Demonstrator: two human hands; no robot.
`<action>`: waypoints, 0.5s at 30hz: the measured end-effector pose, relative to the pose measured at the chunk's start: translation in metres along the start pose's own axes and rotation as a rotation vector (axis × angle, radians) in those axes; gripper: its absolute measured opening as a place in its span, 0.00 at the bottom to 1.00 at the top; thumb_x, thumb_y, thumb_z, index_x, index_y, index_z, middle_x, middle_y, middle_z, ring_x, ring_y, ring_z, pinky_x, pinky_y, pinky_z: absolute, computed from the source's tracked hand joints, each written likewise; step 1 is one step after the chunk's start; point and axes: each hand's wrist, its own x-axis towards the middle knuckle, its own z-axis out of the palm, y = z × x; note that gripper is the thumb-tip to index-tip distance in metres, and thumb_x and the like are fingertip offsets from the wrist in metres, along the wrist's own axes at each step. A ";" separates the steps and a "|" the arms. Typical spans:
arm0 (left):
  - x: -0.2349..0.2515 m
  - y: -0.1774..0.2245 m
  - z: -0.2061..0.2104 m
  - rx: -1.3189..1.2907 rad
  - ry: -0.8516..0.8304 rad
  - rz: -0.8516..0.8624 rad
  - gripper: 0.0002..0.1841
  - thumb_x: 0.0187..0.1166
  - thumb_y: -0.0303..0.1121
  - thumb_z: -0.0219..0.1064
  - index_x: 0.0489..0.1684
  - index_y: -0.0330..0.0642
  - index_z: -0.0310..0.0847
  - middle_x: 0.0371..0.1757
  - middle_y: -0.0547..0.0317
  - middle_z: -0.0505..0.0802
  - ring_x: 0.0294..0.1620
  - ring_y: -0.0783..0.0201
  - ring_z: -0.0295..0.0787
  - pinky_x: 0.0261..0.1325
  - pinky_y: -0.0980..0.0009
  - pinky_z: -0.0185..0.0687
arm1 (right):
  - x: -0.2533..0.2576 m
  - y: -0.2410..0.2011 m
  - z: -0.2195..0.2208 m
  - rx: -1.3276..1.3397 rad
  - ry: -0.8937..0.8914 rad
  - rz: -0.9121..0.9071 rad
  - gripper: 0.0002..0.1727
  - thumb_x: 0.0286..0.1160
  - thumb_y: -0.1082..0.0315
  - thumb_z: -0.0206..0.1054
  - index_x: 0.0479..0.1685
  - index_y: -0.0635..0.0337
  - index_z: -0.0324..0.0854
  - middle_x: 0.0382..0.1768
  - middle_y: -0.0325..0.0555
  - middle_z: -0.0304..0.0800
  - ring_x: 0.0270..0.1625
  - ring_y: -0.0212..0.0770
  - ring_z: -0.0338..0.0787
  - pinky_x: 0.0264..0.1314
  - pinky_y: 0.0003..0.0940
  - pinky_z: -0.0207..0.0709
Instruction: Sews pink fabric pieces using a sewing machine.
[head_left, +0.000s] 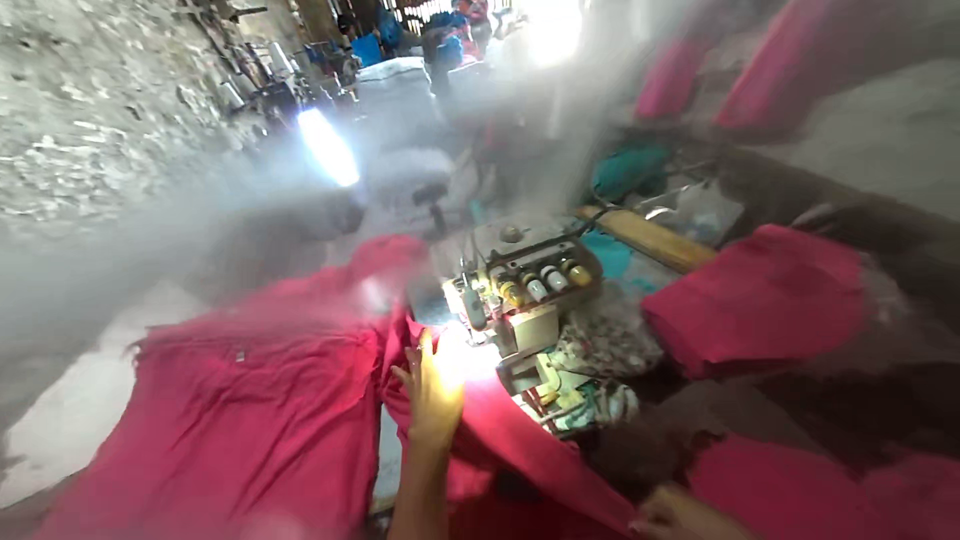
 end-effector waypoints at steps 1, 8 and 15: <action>0.008 0.006 -0.003 0.037 -0.030 -0.022 0.25 0.88 0.39 0.57 0.84 0.46 0.72 0.87 0.43 0.72 0.88 0.33 0.60 0.82 0.23 0.41 | 0.008 0.001 -0.004 -0.014 0.047 0.005 0.24 0.89 0.59 0.58 0.38 0.75 0.88 0.33 0.62 0.91 0.36 0.54 0.90 0.49 0.56 0.81; 0.016 -0.011 -0.004 -0.055 0.256 0.220 0.16 0.82 0.29 0.62 0.63 0.35 0.88 0.82 0.28 0.75 0.83 0.28 0.68 0.83 0.26 0.48 | -0.017 -0.030 -0.061 -0.070 0.145 0.015 0.16 0.83 0.65 0.68 0.59 0.68 0.86 0.40 0.59 0.92 0.35 0.48 0.91 0.48 0.47 0.85; -0.084 -0.080 0.027 0.004 0.447 0.447 0.14 0.73 0.25 0.64 0.44 0.16 0.85 0.44 0.17 0.86 0.44 0.26 0.87 0.53 0.42 0.83 | -0.080 -0.022 -0.154 -0.162 0.855 -0.229 0.10 0.75 0.79 0.67 0.49 0.78 0.86 0.52 0.69 0.86 0.54 0.58 0.87 0.63 0.51 0.78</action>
